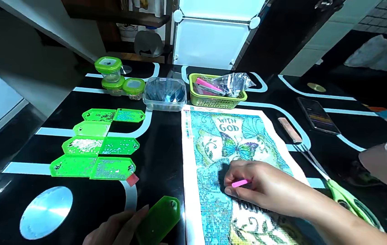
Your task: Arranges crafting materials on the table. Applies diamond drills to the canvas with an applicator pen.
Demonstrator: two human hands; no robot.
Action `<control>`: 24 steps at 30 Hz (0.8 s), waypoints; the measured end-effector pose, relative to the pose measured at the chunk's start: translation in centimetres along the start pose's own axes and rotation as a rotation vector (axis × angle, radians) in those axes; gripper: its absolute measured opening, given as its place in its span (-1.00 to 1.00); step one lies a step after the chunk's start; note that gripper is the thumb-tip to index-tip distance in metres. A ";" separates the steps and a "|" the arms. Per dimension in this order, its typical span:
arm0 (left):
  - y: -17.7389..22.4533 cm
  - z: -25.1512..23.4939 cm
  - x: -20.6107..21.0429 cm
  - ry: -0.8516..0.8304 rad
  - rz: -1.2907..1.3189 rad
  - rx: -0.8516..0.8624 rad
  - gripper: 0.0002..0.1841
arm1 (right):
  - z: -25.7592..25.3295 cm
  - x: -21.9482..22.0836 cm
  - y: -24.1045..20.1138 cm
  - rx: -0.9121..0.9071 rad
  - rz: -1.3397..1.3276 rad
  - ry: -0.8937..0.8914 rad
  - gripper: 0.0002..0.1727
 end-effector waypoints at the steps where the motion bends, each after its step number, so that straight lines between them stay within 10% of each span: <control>1: 0.0 0.0 0.0 -0.001 -0.003 0.003 -0.37 | 0.0 0.1 0.0 0.001 0.015 -0.017 -0.70; 7: -0.1 0.0 0.0 -0.002 -0.020 0.003 -0.36 | -0.2 1.2 -0.2 -0.120 0.105 0.030 -0.79; 13: -0.1 0.0 0.1 -0.002 -0.002 -0.001 -0.36 | 0.4 -1.1 -1.1 -0.232 -0.638 0.043 -0.79; 24: -0.2 -0.1 0.2 0.005 -0.036 0.021 -0.36 | 0.6 0.6 0.9 -0.034 0.020 0.093 -0.76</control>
Point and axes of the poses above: each hand's wrist, its own z-axis away from the middle knuckle, its own x-axis out of the palm, y = z × x, the point moved 3 cm from there along -z, towards the middle knuckle
